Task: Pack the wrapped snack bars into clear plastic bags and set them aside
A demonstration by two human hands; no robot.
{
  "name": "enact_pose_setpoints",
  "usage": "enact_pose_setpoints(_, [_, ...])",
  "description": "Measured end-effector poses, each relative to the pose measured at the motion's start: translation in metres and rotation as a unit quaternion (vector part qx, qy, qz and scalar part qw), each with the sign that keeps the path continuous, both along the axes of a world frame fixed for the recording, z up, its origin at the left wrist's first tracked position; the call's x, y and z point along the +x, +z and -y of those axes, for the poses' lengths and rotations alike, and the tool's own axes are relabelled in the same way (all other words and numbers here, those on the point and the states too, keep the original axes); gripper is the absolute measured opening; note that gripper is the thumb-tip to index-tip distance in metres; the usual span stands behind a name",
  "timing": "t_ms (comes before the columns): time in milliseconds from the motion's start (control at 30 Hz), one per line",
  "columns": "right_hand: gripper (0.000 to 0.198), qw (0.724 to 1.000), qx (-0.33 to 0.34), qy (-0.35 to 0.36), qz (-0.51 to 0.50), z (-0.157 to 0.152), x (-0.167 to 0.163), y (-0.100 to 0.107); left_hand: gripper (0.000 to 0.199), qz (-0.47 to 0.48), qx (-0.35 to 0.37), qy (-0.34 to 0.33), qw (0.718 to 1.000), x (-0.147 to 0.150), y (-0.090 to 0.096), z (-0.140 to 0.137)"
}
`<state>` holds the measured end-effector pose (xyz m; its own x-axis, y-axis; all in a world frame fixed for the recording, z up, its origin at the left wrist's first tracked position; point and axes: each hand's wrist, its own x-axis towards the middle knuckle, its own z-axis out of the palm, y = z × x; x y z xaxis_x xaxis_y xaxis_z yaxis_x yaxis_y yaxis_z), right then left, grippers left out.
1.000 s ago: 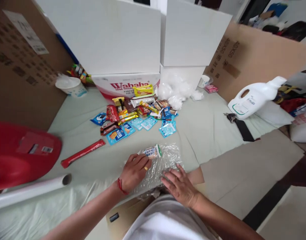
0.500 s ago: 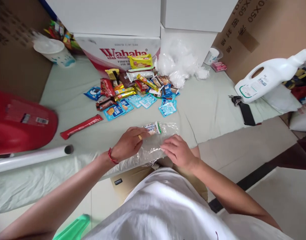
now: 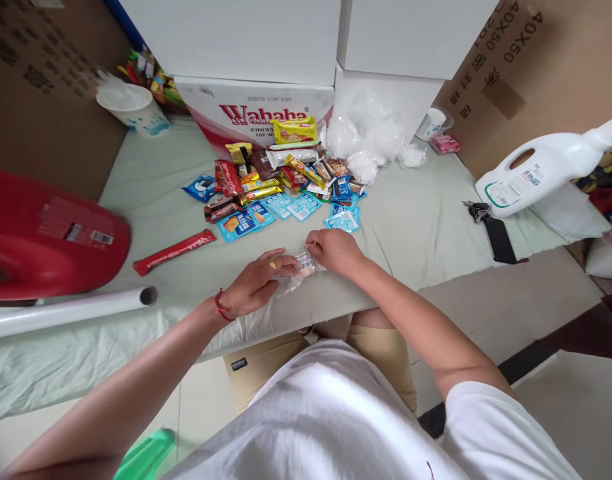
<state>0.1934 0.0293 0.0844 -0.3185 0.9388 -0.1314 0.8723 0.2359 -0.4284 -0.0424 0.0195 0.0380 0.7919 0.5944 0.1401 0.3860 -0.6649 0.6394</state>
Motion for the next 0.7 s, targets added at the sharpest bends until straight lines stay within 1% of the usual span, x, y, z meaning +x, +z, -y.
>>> enact_pose_setpoints(67, [0.022, 0.999, -0.027, -0.008, 0.043, -0.012, -0.006, -0.004, 0.050, 0.025, -0.036, 0.000, 0.999, -0.004, 0.001, 0.001])
enact_pose_setpoints(133, [0.022, 0.996, -0.034, -0.011, 0.077, -0.018, -0.010, -0.008, 0.043, 0.060, -0.051, 0.027, 0.996, -0.007, 0.000, 0.008])
enact_pose_setpoints(200, [0.021, 0.994, -0.032, -0.011, 0.100, -0.020, -0.012, -0.011, 0.043, 0.090, -0.025, 0.087, 0.992, -0.006, -0.004, 0.019])
enact_pose_setpoints(267, [0.021, 0.993, -0.030, -0.010, 0.114, -0.020, -0.014, -0.012, 0.057, 0.094, 0.018, 0.175, 0.980, 0.000, -0.010, 0.034])
enact_pose_setpoints(300, [0.021, 0.992, -0.029, -0.008, 0.119, -0.019, -0.015, -0.012, 0.062, 0.091, 0.033, 0.226, 0.969, 0.005, -0.014, 0.040])
enact_pose_setpoints(333, [0.021, 0.992, -0.027, -0.007, 0.123, -0.018, -0.015, -0.011, 0.059, 0.089, 0.040, 0.277, 0.956, 0.011, -0.018, 0.045])
enact_pose_setpoints(400, [0.021, 0.992, -0.025, -0.003, 0.125, -0.016, -0.017, -0.010, 0.036, 0.102, 0.030, 0.368, 0.924, 0.021, -0.025, 0.050])
enact_pose_setpoints(433, [0.021, 0.992, -0.026, -0.002, 0.124, -0.016, -0.017, -0.010, 0.032, 0.117, 0.018, 0.404, 0.907, 0.025, -0.028, 0.050])
enact_pose_setpoints(467, [0.021, 0.992, -0.029, -0.003, 0.119, -0.017, -0.016, -0.010, 0.037, 0.132, 0.004, 0.435, 0.891, 0.027, -0.031, 0.049])
enact_pose_setpoints(500, [0.022, 0.993, -0.034, -0.004, 0.109, -0.018, -0.015, -0.010, 0.042, 0.140, -0.008, 0.463, 0.875, 0.027, -0.033, 0.047])
enact_pose_setpoints(567, [0.022, 0.996, -0.055, -0.002, 0.067, -0.023, -0.009, -0.012, 0.046, 0.129, -0.017, 0.511, 0.850, 0.023, -0.038, 0.041])
enact_pose_setpoints(633, [0.023, 0.996, -0.085, 0.004, 0.003, -0.030, 0.000, -0.017, 0.043, 0.085, -0.012, 0.541, 0.836, 0.014, -0.043, 0.038])
enact_pose_setpoints(700, [0.023, 0.992, -0.116, 0.009, -0.057, -0.039, 0.010, -0.022, 0.035, 0.039, -0.003, 0.557, 0.829, 0.004, -0.047, 0.037])
